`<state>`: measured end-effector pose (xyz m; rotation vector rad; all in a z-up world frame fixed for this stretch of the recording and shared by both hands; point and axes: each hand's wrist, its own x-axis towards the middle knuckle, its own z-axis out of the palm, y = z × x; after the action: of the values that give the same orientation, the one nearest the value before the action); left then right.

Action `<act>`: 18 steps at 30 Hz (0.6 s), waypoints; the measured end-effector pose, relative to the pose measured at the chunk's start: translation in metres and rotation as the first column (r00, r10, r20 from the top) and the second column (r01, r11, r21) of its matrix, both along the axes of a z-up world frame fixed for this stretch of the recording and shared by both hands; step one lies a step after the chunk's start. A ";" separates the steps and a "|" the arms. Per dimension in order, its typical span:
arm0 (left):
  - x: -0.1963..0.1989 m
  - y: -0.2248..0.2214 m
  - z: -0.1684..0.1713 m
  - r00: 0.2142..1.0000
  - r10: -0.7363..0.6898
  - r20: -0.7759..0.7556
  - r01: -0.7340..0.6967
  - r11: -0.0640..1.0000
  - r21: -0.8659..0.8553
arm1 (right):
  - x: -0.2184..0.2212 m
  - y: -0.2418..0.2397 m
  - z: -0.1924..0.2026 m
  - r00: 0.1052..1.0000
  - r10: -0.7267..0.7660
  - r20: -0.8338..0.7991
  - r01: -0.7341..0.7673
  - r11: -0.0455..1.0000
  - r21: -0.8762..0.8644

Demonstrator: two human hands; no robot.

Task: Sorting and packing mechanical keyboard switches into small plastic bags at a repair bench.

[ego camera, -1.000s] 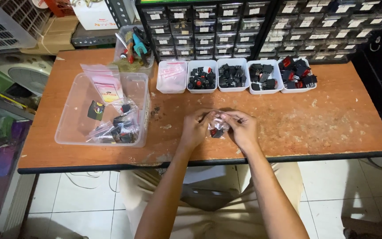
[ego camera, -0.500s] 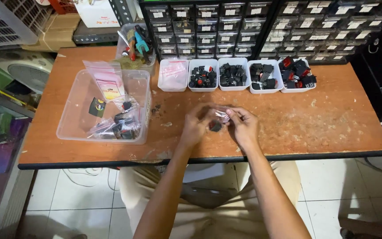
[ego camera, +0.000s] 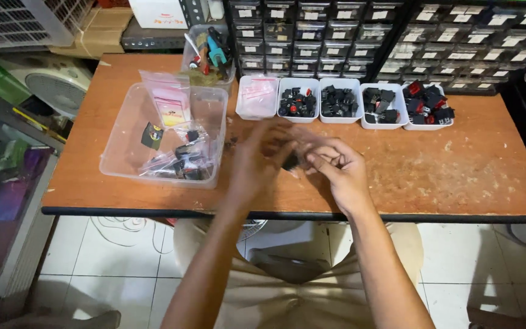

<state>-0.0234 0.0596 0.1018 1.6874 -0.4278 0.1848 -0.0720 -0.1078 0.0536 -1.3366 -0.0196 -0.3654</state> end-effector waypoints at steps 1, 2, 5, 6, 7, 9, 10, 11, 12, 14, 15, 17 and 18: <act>0.001 0.013 0.010 1.000 0.003 0.001 -0.003 1.000 0.000 | 0.000 0.003 0.004 1.000 0.003 0.001 -0.003 1.000 0.000; 0.002 0.026 0.020 0.999 0.039 0.017 -0.040 0.999 0.022 | 0.000 0.005 0.007 1.000 -0.017 0.002 0.017 1.000 -0.002; 0.018 0.072 0.049 0.990 0.138 0.017 -0.139 0.987 0.077 | 0.001 0.003 0.008 0.999 -0.035 -0.022 0.035 0.999 -0.031; 0.024 0.088 0.058 0.981 0.195 0.003 -0.194 0.975 0.112 | 0.002 0.001 0.006 0.998 -0.041 -0.046 0.039 0.998 -0.057; 0.031 0.108 0.060 0.980 0.199 0.001 -0.198 0.974 0.114 | 0.001 0.001 0.002 0.998 -0.036 -0.048 0.034 0.998 -0.056; 0.047 0.146 0.064 0.938 0.312 0.154 -0.347 0.860 0.373 | 0.002 -0.002 -0.003 0.992 -0.057 -0.117 0.047 0.995 -0.083; 0.054 0.162 0.056 0.937 0.315 0.153 -0.350 0.859 0.374 | 0.003 -0.004 -0.007 0.992 -0.053 -0.118 0.044 0.996 -0.083; 0.060 0.178 0.049 0.923 0.351 0.156 -0.382 0.804 0.455 | 0.004 -0.006 -0.012 0.988 -0.063 -0.142 0.052 0.995 -0.082; 0.067 0.193 0.042 0.909 0.384 0.164 -0.409 0.741 0.533 | 0.005 -0.008 -0.017 0.984 -0.073 -0.164 0.061 0.995 -0.080; 0.077 0.211 0.022 0.898 0.419 0.131 -0.415 0.713 0.565 | 0.009 -0.011 -0.029 0.979 -0.070 -0.189 0.058 0.996 -0.068; 0.083 0.220 0.012 0.887 0.452 0.098 -0.416 0.686 0.597 | 0.010 -0.013 -0.034 0.974 -0.069 -0.214 0.058 0.997 -0.057; 0.092 0.234 -0.004 0.888 0.459 0.035 -0.367 0.660 0.655 | 0.013 -0.015 -0.040 0.971 -0.072 -0.227 0.055 0.995 -0.079; 0.096 0.241 -0.013 0.883 0.468 -0.029 -0.313 0.634 0.707 | 0.013 -0.016 -0.044 0.968 -0.076 -0.240 0.052 0.993 -0.101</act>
<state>0.0726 0.3008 0.0889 2.5154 0.0791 0.1724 -0.0588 -0.1237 0.0100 -1.4707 0.2144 -0.2550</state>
